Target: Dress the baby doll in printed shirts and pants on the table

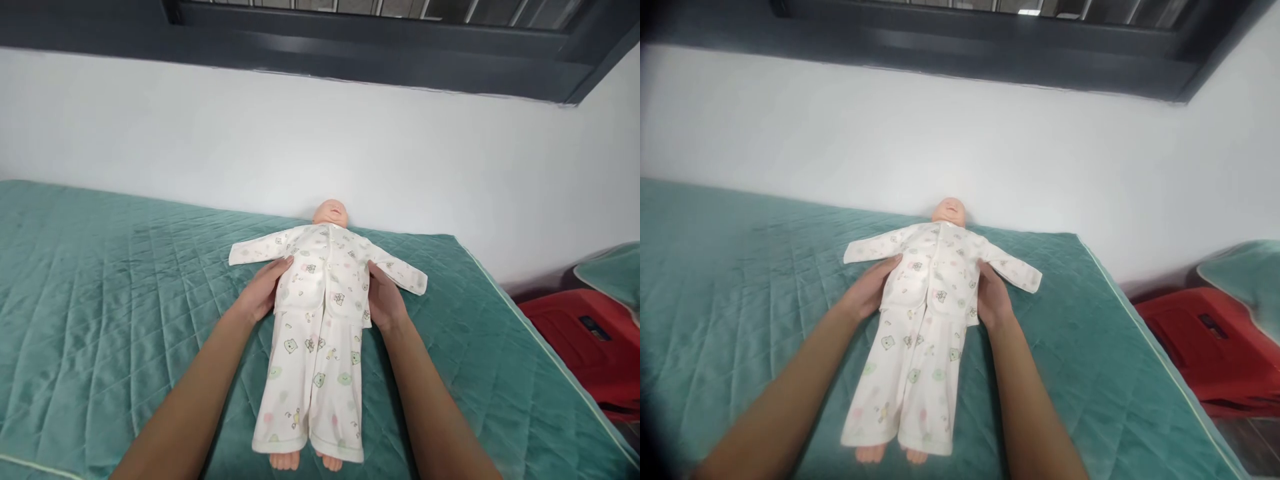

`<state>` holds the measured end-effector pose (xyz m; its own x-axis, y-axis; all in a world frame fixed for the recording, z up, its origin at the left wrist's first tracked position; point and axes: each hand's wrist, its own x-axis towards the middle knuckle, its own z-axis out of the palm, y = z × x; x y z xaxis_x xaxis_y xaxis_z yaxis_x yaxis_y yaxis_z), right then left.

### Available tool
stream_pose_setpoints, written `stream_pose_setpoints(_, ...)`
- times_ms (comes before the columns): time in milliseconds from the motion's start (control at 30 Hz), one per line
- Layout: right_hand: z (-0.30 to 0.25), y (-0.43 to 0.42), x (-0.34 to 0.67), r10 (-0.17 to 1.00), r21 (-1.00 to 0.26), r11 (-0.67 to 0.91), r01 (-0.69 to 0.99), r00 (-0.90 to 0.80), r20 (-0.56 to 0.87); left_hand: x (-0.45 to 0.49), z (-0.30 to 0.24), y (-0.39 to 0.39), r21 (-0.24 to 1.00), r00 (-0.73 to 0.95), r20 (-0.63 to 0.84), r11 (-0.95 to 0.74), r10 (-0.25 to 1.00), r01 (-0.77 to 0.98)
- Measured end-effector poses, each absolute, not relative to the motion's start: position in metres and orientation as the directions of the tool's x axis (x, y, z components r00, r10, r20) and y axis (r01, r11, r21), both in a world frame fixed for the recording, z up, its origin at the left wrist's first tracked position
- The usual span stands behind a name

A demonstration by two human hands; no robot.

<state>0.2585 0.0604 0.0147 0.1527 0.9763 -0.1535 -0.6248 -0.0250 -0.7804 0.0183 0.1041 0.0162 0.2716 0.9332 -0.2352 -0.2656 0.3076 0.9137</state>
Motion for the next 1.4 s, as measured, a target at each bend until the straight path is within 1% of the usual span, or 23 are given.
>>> stream_pose_setpoints(33, 0.014, 0.063, 0.264, 0.975, -0.754, -0.008, -0.657, 0.164, -0.153, 0.017, 0.017, 0.103, 0.961, 0.160, -0.195, 0.221, 0.968, -0.168)
stream_pose_setpoints(67, 0.014, 0.065, 0.270, 0.970, -0.724, 0.019, -0.689, 0.189, -0.154, 0.016, 0.019, 0.103, 0.993, 0.029, -0.113, 0.114, 0.993, -0.042)
stream_pose_setpoints(100, 0.013, 0.067, 0.276, 0.963, -0.693, 0.050, -0.719, 0.218, -0.157, 0.016, 0.022, 0.103, 0.995, -0.085, 0.007, 0.002, 0.996, 0.096)
stream_pose_setpoints(133, 0.012, 0.069, 0.283, 0.957, -0.664, 0.074, -0.744, 0.240, -0.163, 0.018, 0.026, 0.104, 0.970, -0.153, 0.142, -0.106, 0.978, 0.220)
stream_pose_setpoints(167, 0.012, 0.069, 0.288, 0.952, -0.640, 0.090, -0.764, 0.254, -0.170, 0.021, 0.031, 0.106, 0.928, -0.162, 0.268, -0.209, 0.950, 0.310)
stream_pose_setpoints(200, 0.012, 0.069, 0.294, 0.948, -0.623, 0.100, -0.775, 0.264, -0.177, 0.026, 0.038, 0.109, 0.882, -0.125, 0.372, -0.308, 0.920, 0.356)
stream_pose_setpoints(233, 0.011, 0.069, 0.299, 0.943, -0.618, 0.109, -0.778, 0.277, -0.182, 0.032, 0.045, 0.113, 0.840, -0.059, 0.449, -0.399, 0.892, 0.367)
stream_pose_setpoints(300, 0.011, 0.066, 0.310, 0.931, -0.631, 0.142, -0.763, 0.320, -0.177, 0.049, 0.061, 0.124, 0.770, 0.098, 0.540, -0.538, 0.836, 0.343)
stream_pose_setpoints(367, 0.011, 0.064, 0.320, 0.916, -0.649, 0.190, -0.737, 0.372, -0.154, 0.066, 0.074, 0.136, 0.729, 0.239, 0.564, -0.612, 0.791, 0.306)
stream_pose_setpoints(433, 0.010, 0.063, 0.332, 0.893, -0.661, 0.244, -0.710, 0.431, -0.133, 0.080, 0.081, 0.145, 0.715, 0.349, 0.541, -0.637, 0.765, 0.287)
stream_pose_setpoints(533, 0.007, 0.065, 0.348, 0.838, -0.708, 0.303, -0.638, 0.532, -0.120, 0.088, 0.081, 0.150, 0.711, 0.436, 0.467, -0.619, 0.769, 0.332)
stream_pose_setpoints(600, 0.005, 0.068, 0.354, 0.739, -0.804, 0.342, -0.486, 0.668, -0.089, 0.085, 0.077, 0.148, 0.711, 0.432, 0.402, -0.573, 0.807, 0.407)
stream_pose_setpoints(700, 0.005, 0.067, 0.350, 0.491, -0.914, 0.362, -0.185, 0.871, 0.018, 0.078, 0.072, 0.145, 0.710, 0.414, 0.325, -0.508, 0.850, 0.487)
stream_pose_setpoints(767, 0.008, 0.063, 0.338, 0.370, -0.940, 0.342, 0.014, 0.917, 0.149, 0.076, 0.069, 0.146, 0.709, 0.424, 0.309, -0.503, 0.851, 0.494)
stream_pose_setpoints(800, 0.010, 0.060, 0.330, 0.352, -0.939, 0.322, 0.119, 0.906, 0.235, 0.076, 0.068, 0.147, 0.706, 0.428, 0.310, -0.507, 0.849, 0.494)
stream_pose_setpoints(833, 0.011, 0.058, 0.321, 0.355, -0.926, 0.294, 0.236, 0.873, 0.335, 0.076, 0.067, 0.148, 0.702, 0.429, 0.313, -0.510, 0.848, 0.497)
stream_pose_setpoints(867, 0.013, 0.056, 0.311, 0.387, -0.904, 0.267, 0.334, 0.822, 0.418, 0.077, 0.066, 0.150, 0.699, 0.426, 0.315, -0.511, 0.848, 0.501)
stream_pose_setpoints(900, 0.014, 0.054, 0.300, 0.443, -0.880, 0.251, 0.403, 0.761, 0.474, 0.077, 0.065, 0.151, 0.697, 0.423, 0.314, -0.509, 0.850, 0.506)
stream_pose_setpoints(967, 0.016, 0.053, 0.282, 0.587, -0.850, 0.256, 0.461, 0.624, 0.516, 0.079, 0.063, 0.153, 0.697, 0.415, 0.308, -0.500, 0.856, 0.514)
stream_pose_setpoints(1067, 0.017, 0.052, 0.265, 0.778, -0.838, 0.272, 0.473, 0.404, 0.481, 0.079, 0.061, 0.154, 0.700, 0.404, 0.307, -0.492, 0.862, 0.518)
stream_pose_setpoints(1133, 0.017, 0.052, 0.261, 0.856, -0.853, 0.247, 0.460, 0.308, 0.415, 0.077, 0.059, 0.153, 0.698, 0.396, 0.316, -0.494, 0.862, 0.518)
stream_pose_setpoints(1233, 0.016, 0.050, 0.259, 0.904, -0.871, 0.221, 0.438, 0.242, 0.351, 0.074, 0.055, 0.149, 0.699, 0.391, 0.320, -0.493, 0.863, 0.518)
stream_pose_setpoints(1400, 0.016, 0.041, 0.246, 0.938, -0.894, 0.244, 0.375, 0.141, 0.315, 0.062, 0.044, 0.134, 0.723, 0.380, 0.340, -0.497, 0.860, 0.479)
